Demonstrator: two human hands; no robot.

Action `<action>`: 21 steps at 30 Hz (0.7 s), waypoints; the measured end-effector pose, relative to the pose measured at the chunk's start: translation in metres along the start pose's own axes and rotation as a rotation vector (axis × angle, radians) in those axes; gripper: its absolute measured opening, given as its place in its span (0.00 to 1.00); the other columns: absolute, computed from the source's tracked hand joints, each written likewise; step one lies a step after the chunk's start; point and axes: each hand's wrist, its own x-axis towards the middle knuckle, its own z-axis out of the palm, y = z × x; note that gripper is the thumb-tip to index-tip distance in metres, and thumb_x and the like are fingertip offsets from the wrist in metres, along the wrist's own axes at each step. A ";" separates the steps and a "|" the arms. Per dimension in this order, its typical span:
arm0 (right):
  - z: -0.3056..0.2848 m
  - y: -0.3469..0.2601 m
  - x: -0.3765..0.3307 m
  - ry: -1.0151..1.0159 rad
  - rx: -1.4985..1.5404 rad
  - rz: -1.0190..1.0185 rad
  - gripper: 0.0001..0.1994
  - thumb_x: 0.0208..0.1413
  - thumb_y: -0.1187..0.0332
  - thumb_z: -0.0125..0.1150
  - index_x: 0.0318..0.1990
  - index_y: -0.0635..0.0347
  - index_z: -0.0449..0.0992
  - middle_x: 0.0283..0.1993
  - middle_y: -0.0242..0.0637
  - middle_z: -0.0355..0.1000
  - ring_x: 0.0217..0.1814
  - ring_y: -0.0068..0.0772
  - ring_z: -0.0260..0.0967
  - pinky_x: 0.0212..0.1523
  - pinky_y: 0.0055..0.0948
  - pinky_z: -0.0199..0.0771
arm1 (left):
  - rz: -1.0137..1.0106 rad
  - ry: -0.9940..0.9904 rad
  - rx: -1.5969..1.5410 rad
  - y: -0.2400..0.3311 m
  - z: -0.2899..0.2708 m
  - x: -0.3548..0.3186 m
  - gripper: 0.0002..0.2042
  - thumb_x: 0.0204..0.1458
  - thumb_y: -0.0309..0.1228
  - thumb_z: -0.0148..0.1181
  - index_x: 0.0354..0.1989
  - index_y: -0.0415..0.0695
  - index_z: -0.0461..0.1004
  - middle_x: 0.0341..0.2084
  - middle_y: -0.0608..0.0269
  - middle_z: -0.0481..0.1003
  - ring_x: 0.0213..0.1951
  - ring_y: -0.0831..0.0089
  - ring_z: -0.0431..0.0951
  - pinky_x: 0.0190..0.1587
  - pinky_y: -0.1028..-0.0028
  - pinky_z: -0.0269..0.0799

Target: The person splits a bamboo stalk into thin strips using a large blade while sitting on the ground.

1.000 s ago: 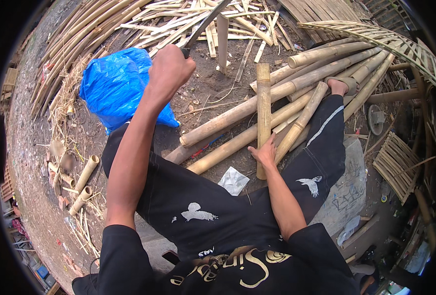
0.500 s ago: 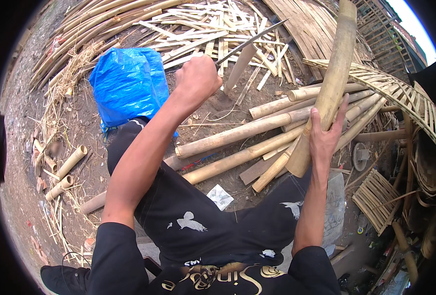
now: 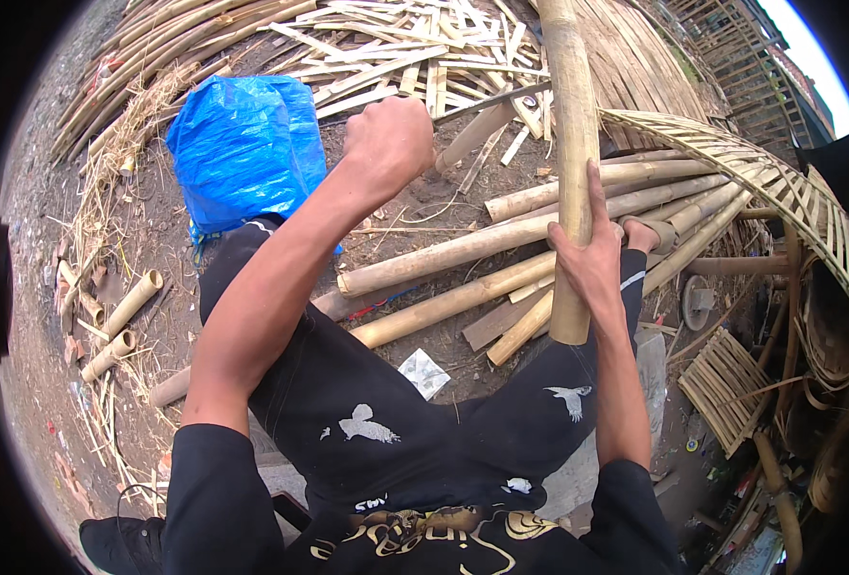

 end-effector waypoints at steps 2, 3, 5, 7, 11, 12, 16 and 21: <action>-0.018 0.012 0.000 0.037 0.084 -0.039 0.46 0.49 0.75 0.63 0.76 0.47 0.48 0.60 0.51 0.69 0.55 0.36 0.71 0.59 0.34 0.71 | 0.054 0.001 0.017 0.003 0.011 0.005 0.11 0.46 0.29 0.63 0.35 0.36 0.82 0.36 0.42 0.81 0.41 0.50 0.84 0.43 0.57 0.80; -0.023 0.000 -0.009 0.036 0.131 0.027 0.46 0.49 0.76 0.64 0.76 0.48 0.48 0.61 0.51 0.69 0.55 0.36 0.71 0.58 0.34 0.72 | 0.064 -0.022 0.026 0.002 0.021 0.005 0.11 0.46 0.29 0.63 0.36 0.35 0.82 0.36 0.42 0.81 0.41 0.50 0.84 0.43 0.57 0.80; -0.034 -0.015 -0.008 0.057 0.204 0.029 0.45 0.50 0.75 0.66 0.76 0.49 0.49 0.65 0.48 0.65 0.57 0.36 0.70 0.59 0.34 0.71 | 0.061 -0.042 0.038 0.001 0.023 0.004 0.11 0.46 0.29 0.62 0.36 0.35 0.81 0.37 0.42 0.81 0.41 0.49 0.83 0.44 0.56 0.80; -0.068 -0.043 -0.002 0.171 0.071 -0.077 0.44 0.51 0.72 0.67 0.75 0.50 0.52 0.67 0.47 0.63 0.60 0.35 0.68 0.60 0.33 0.70 | 0.045 -0.023 0.035 -0.001 0.018 0.007 0.11 0.46 0.29 0.62 0.35 0.36 0.81 0.37 0.41 0.81 0.42 0.48 0.83 0.44 0.56 0.79; -0.142 -0.111 0.003 0.604 -0.217 -0.366 0.40 0.53 0.68 0.70 0.73 0.55 0.56 0.68 0.48 0.61 0.61 0.35 0.68 0.58 0.32 0.72 | 0.042 -0.044 0.025 0.003 0.012 0.011 0.11 0.45 0.27 0.59 0.36 0.35 0.81 0.37 0.41 0.81 0.43 0.47 0.83 0.46 0.56 0.78; -0.160 -0.107 0.006 0.618 -0.150 -0.325 0.40 0.55 0.66 0.68 0.74 0.57 0.54 0.69 0.50 0.60 0.61 0.36 0.68 0.57 0.33 0.73 | 0.046 -0.040 0.041 0.001 0.009 0.011 0.11 0.45 0.27 0.59 0.36 0.35 0.81 0.37 0.41 0.81 0.43 0.47 0.82 0.46 0.56 0.78; -0.117 -0.108 0.034 0.922 -0.254 -0.554 0.48 0.54 0.58 0.68 0.76 0.46 0.41 0.68 0.51 0.52 0.63 0.45 0.57 0.57 0.44 0.62 | 0.083 0.038 0.120 -0.004 0.008 0.015 0.11 0.45 0.29 0.61 0.35 0.38 0.83 0.34 0.45 0.82 0.41 0.51 0.84 0.44 0.59 0.79; -0.002 0.042 0.044 -0.126 -0.133 0.117 0.48 0.54 0.63 0.66 0.77 0.36 0.39 0.59 0.57 0.72 0.55 0.50 0.74 0.57 0.41 0.76 | 0.096 0.083 0.277 0.001 -0.004 0.035 0.12 0.45 0.30 0.60 0.36 0.39 0.82 0.36 0.43 0.81 0.41 0.46 0.83 0.45 0.51 0.78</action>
